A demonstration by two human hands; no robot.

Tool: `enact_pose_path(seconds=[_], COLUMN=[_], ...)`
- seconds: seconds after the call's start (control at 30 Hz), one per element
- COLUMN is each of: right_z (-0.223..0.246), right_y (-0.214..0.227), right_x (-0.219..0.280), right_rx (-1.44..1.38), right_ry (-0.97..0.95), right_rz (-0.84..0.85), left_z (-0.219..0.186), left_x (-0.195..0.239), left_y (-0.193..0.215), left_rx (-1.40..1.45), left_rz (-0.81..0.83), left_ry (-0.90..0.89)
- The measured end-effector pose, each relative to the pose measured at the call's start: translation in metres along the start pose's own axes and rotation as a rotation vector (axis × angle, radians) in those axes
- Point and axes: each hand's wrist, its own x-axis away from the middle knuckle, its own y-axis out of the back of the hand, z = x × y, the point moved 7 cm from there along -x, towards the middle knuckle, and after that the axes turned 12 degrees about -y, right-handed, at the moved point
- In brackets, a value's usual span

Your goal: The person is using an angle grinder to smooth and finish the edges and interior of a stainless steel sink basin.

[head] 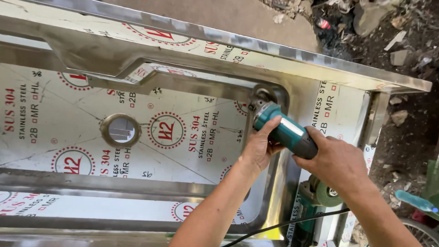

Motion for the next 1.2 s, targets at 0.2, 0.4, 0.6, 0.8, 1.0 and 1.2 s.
enact_pose_path(seconds=[0.2, 0.4, 0.6, 0.8, 1.0, 1.2], right_z=[0.009, 0.031, 0.024, -0.010, 0.012, 0.058], right_y=[0.003, 0.016, 0.018, 0.003, 0.012, 0.032], right_x=[-0.016, -0.016, -0.018, -0.020, -0.022, -0.021], right_rx=[-0.069, -0.132, -0.126, -0.096, -0.129, -0.121], right_ry=[0.030, 0.100, 0.098, -0.004, 0.041, 0.150], right_rz=[-0.005, -0.049, -0.053, -0.042, -0.074, -0.061], left_z=[-0.020, -0.046, -0.042, -0.004, -0.024, -0.078], left_x=[-0.006, 0.000, -0.001, -0.009, -0.008, 0.001], left_y=[-0.003, 0.006, -0.001, -0.015, -0.002, 0.017], left_rx=[-0.055, -0.075, -0.061, -0.088, -0.069, -0.037], left_rz=[-0.026, -0.085, -0.083, -0.048, -0.059, -0.116], left_ry=[-0.052, -0.123, -0.140, -0.024, -0.043, -0.193])
